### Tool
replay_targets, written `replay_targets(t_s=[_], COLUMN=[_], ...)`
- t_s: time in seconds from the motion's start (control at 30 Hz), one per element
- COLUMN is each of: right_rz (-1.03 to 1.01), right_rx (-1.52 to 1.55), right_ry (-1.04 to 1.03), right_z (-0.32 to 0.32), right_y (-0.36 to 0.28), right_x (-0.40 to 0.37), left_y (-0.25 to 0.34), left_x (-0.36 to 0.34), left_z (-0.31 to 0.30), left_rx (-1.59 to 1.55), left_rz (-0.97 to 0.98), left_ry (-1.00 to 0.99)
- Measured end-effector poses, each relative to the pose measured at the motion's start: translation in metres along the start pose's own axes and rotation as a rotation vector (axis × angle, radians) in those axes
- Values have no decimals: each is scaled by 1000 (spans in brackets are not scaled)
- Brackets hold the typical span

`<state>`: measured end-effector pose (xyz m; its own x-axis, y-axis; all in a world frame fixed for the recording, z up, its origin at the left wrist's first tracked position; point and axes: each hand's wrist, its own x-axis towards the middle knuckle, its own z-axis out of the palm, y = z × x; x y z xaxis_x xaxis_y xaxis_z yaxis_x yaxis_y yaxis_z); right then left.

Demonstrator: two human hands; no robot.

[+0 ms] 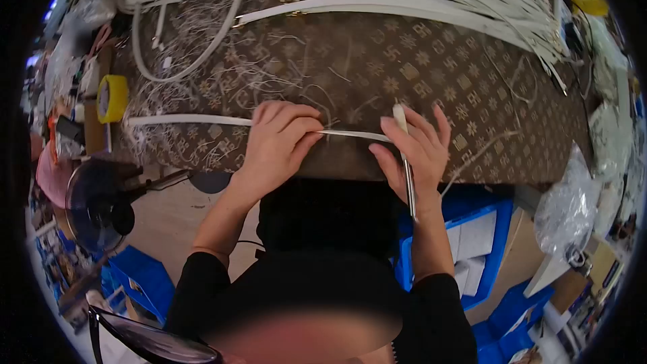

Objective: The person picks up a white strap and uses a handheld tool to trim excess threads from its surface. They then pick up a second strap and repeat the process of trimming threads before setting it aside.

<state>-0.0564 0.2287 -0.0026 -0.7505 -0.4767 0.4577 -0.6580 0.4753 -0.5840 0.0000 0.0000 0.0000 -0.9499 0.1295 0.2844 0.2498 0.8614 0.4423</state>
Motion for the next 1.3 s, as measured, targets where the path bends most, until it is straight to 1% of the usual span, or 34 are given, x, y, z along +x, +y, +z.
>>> replay_targets(t_s=[0.03,0.07,0.1,0.13,0.17,0.2,0.27,0.3,0.37,0.4,0.43,0.5,0.53,0.57,0.6,0.63,0.67,0.73,0.77,0.83,0.87,0.9,0.93,0.97,1.0,1.03,1.07,1.1,1.17,1.23,1.27,1.3], right_rz=[-53,-84,-130,-111,-83,-46,-29,-15,75,120,118,294,401,395,331,266,259,269,261,157,153,96,33,22,28,35,10,7,-36,26,54,82], right_rx=[-70,-74,-291,-261,-176,-99,-97,-125,-142,-189,-196,-181,-81,-85,-155,-226,-231,-220,-226,-261,-265,-385,-505,-511,-345,-178,-200,-200,-294,-324,-226,-128], right_ry=[-56,-24,-142,-106,-65,-28,13,43,77,98,107,176,191,198,197,197,208,224,235,283,291,376,463,470,570,666,630,640,505,484,456,428], right_z=[3,7,-35,-23,-15,-9,-23,-32,-54,-66,-77,-95,-103,-108,-113,-117,-120,-126,-134,-150,-156,-166,-172,-171,-164,-159,-155,-149,-133,-110,-99,-90], right_y=[0,3,-2,-1,0,0,8,9,23,37,45,58,64,67,67,67,69,78,90,119,116,110,106,99,85,74,72,75,81,64,59,56], right_x=[1,0,10,8,8,8,9,12,11,6,5,4,2,4,7,11,16,32,44,73,89,106,119,125,127,128,121,113,99,91,88,85], left_y=[2,7,22,17,10,-1,-14,-25,-54,-68,-81,-102,-108,-113,-117,-120,-122,-119,-119,-117,-118,-118,-113,-110,-113,-115,-119,-124,-143,-148,-151,-139], left_x=[4,8,13,11,8,3,5,2,-13,-22,-32,-53,-61,-68,-74,-76,-77,-70,-61,-30,-12,7,23,36,42,44,43,40,28,19,16,13], left_z=[-2,-4,23,12,2,-15,-34,-47,-77,-93,-108,-131,-137,-140,-143,-143,-141,-139,-135,-122,-108,-93,-83,-76,-71,-70,-73,-75,-62,-61,-66,-80], left_rx=[-31,-55,-295,-283,-224,-161,-149,-108,-68,-55,-43,-289,-292,-345,-399,-367,-368,-457,-459,-459,-424,-390,-210,-31,126,122,235,352,397,276,202,202], left_rz=[4,7,9,25,58,37,81,86,-46,-156,-267,-599,-592,-660,-728,-666,-655,-715,-703,-630,-509,-390,-306,-223,-235,-225,-294,-365,-362,-317,-337,-329], left_ry=[8,17,156,136,60,56,-52,23,64,68,70,-12,-8,3,14,25,33,-12,-5,-53,33,118,206,295,358,367,291,213,187,248,265,251])
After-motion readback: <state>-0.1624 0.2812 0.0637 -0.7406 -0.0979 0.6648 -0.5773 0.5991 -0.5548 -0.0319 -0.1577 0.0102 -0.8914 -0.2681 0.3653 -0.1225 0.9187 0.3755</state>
